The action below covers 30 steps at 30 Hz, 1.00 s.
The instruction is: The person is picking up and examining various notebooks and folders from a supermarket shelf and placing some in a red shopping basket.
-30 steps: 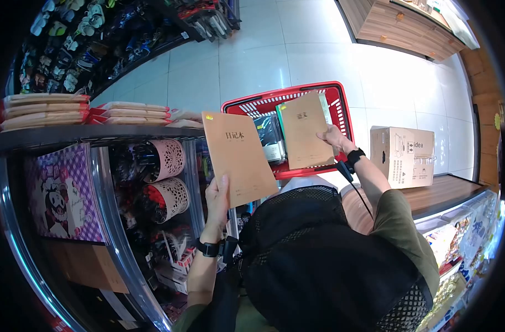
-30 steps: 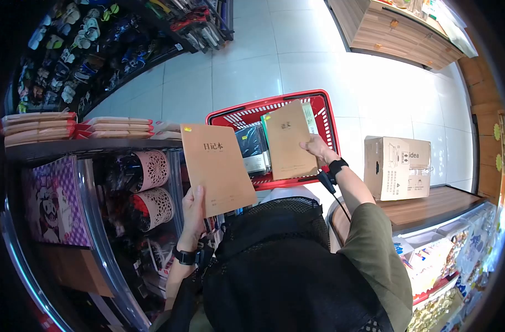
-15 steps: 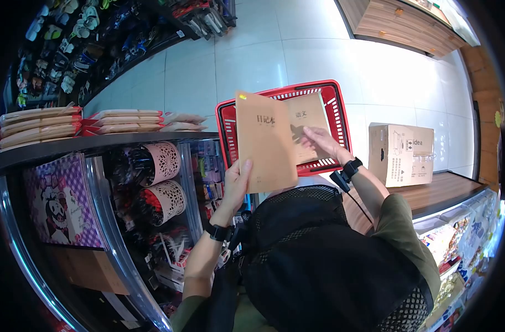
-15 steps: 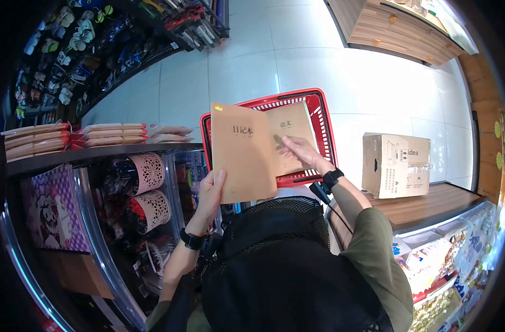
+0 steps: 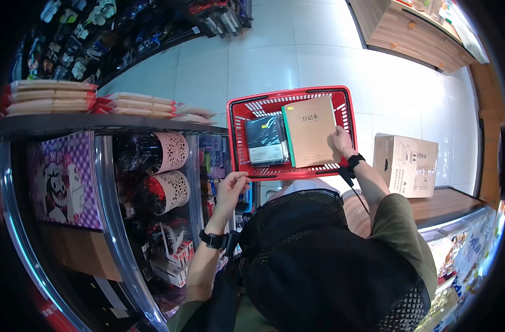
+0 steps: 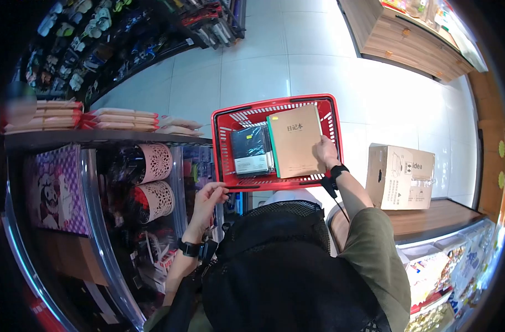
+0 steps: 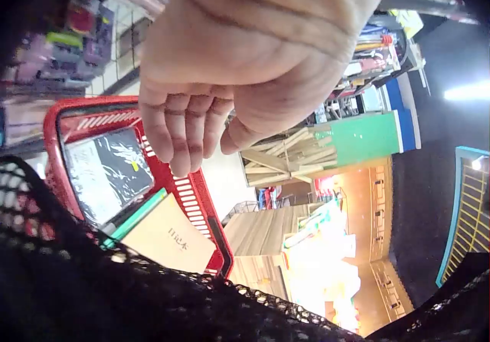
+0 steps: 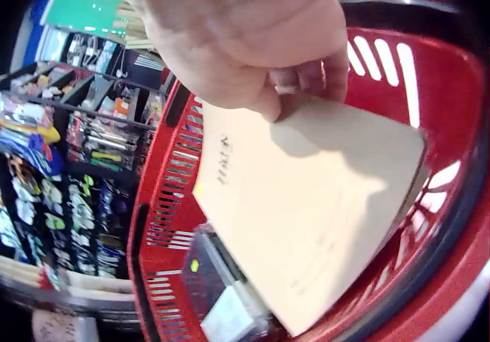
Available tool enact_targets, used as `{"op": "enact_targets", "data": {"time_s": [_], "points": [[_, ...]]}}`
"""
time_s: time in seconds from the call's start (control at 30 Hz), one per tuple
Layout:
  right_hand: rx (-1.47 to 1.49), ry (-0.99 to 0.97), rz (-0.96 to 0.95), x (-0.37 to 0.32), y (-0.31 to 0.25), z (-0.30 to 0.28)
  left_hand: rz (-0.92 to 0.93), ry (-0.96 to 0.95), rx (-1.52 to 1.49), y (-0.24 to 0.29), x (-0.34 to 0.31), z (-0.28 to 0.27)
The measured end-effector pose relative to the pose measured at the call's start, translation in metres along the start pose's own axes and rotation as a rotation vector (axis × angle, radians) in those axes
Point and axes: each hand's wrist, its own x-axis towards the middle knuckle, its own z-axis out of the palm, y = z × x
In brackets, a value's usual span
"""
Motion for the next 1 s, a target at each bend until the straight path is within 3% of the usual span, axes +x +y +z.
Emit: {"op": "enact_targets", "data": {"time_s": [0.07, 0.13, 0.27, 0.3, 0.33, 0.37, 0.4, 0.43, 0.47, 0.5, 0.6, 0.63, 0.7, 0.73, 0.77, 0.9, 1.0], "points": [[0.068, -0.035, 0.035, 0.002, 0.005, -0.002, -0.013, 0.063, -0.053, -0.010, -0.020, -0.012], [-0.048, 0.025, 0.075, -0.010, -0.020, -0.012, 0.005, 0.130, -0.138, -0.013, -0.039, -0.017], [-0.201, 0.169, -0.173, 0.006, 0.005, -0.003, 0.037, 0.205, -0.121, -0.017, -0.059, -0.021], [-0.119, 0.149, -0.121, -0.027, -0.040, -0.022, 0.064, 0.216, -0.082, -0.022, -0.064, -0.024], [0.413, 0.005, -0.404, 0.019, 0.046, 0.008, 0.176, 0.183, -0.034, -0.022, -0.067, -0.020], [0.095, 0.155, -0.506, 0.017, 0.001, 0.007, 0.199, 0.242, -0.011, -0.019, -0.076, -0.020], [0.149, 0.126, -0.477, 0.008, 0.003, -0.001, 0.216, 0.290, 0.017, -0.017, -0.080, -0.019], [0.090, -0.018, -0.338, 0.001, -0.039, 0.005, 0.244, 0.401, 0.034, -0.005, -0.097, -0.029], [0.188, -0.125, -0.381, -0.008, -0.076, 0.002, 0.251, 0.399, 0.063, 0.006, -0.105, -0.026], [0.106, -0.104, -0.471, -0.007, -0.091, 0.007, 0.262, 0.390, 0.110, 0.020, -0.119, -0.029], [0.247, -0.271, -0.709, -0.015, -0.180, 0.043, 0.412, 0.615, 0.148, 0.035, -0.145, -0.042], [0.250, -0.349, -0.875, -0.045, -0.234, 0.065, 0.502, 0.741, 0.161, 0.029, -0.170, -0.059], [0.302, -0.491, -0.938, -0.086, -0.285, 0.062, 0.557, 0.891, 0.305, 0.070, -0.173, -0.045], [0.250, -0.492, -1.218, -0.147, -0.339, 0.066, 0.679, 1.081, 0.491, 0.069, -0.205, -0.060], [0.250, -0.472, -1.216, -0.166, -0.346, 0.058, 0.734, 1.130, 0.544, 0.075, -0.213, -0.063], [0.331, -0.486, -1.827, -0.288, -0.425, 0.044, 0.869, 1.458, 0.788, 0.088, -0.264, -0.092], [0.402, -0.444, -2.133, -0.343, -0.461, 0.046, 0.663, 1.613, 0.881, 0.097, -0.294, -0.113]]}}
